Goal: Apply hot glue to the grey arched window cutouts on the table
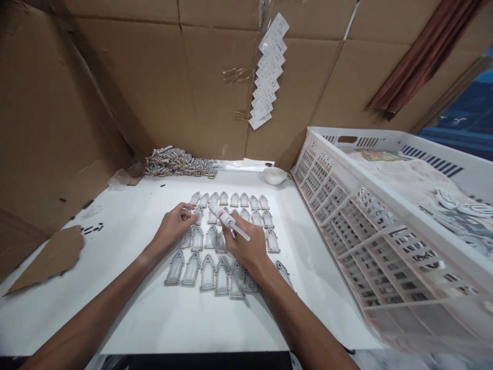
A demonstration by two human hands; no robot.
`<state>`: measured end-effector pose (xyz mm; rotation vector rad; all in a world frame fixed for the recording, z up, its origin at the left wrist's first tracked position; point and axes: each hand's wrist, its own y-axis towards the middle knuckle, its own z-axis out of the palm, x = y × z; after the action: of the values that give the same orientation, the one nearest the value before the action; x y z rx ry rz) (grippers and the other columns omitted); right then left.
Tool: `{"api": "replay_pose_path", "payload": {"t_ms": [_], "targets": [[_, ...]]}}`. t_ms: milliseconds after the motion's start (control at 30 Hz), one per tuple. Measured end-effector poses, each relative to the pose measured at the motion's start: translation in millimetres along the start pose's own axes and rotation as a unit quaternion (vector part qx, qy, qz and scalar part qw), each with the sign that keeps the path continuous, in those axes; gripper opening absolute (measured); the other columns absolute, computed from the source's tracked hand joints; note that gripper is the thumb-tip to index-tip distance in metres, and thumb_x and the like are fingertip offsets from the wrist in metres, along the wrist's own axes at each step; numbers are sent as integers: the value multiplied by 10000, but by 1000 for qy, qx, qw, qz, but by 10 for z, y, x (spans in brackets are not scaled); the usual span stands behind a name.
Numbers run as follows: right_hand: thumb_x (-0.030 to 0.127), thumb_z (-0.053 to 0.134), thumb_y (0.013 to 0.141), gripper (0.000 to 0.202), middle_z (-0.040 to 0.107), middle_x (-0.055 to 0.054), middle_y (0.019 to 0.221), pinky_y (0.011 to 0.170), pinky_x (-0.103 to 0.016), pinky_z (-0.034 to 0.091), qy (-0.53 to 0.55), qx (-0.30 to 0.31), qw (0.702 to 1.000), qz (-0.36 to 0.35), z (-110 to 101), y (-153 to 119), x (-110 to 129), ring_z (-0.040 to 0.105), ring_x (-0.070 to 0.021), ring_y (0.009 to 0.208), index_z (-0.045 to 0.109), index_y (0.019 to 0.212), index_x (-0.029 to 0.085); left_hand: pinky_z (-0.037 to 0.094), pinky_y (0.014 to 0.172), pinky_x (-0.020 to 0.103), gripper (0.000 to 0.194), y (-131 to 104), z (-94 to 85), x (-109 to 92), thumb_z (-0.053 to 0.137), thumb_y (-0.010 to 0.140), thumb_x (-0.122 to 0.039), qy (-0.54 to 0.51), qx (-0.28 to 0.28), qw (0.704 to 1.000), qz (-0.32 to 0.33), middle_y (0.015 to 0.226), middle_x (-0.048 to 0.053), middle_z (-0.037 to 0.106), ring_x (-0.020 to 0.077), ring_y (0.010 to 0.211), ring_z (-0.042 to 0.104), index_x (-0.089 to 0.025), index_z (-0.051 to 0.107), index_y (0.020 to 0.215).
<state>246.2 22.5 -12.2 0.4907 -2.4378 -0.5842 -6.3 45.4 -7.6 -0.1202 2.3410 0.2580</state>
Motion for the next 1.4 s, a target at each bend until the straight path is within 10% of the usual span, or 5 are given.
{"api": "replay_pose_path", "payload": {"t_ms": [433, 833, 1100, 1400], "targets": [[467, 456, 1091, 391, 719, -33, 730, 560, -265, 302, -12, 4, 1000, 11, -24, 33, -39, 657, -180, 646, 750, 1073, 210, 447, 756, 357, 204, -70, -4, -89, 636, 939, -397, 174, -50, 980, 82, 794, 40, 752, 323, 951, 643, -270, 747, 1054], [435, 528, 1056, 316, 803, -26, 852, 575, -275, 314, -53, 4, 997, 50, -38, 114, -46, 713, -209, 705, 771, 1187, 281, 457, 964, 501, 374, 70, 288, -376, 637, 968, -489, 314, -20, 933, 174, 1147, 197, 725, 422, 1164, 568, -183, 823, 1078], [422, 529, 1055, 273, 795, -22, 837, 570, -262, 298, -11, -14, 999, 48, -78, 107, -26, 697, -187, 682, 745, 1087, 257, 515, 835, 385, 349, 247, 283, -298, 738, 828, -432, 42, 47, 998, -1, 895, 71, 776, 310, 915, 733, -206, 710, 1092], [500, 452, 1091, 385, 747, -19, 755, 578, -265, 342, 51, 4, 999, 14, -55, 61, 6, 695, -196, 689, 722, 1010, 239, 541, 670, 303, 526, -38, 187, -52, 814, 772, -610, -258, -13, 965, -41, 926, 18, 700, 188, 698, 716, -207, 641, 1063]]}}
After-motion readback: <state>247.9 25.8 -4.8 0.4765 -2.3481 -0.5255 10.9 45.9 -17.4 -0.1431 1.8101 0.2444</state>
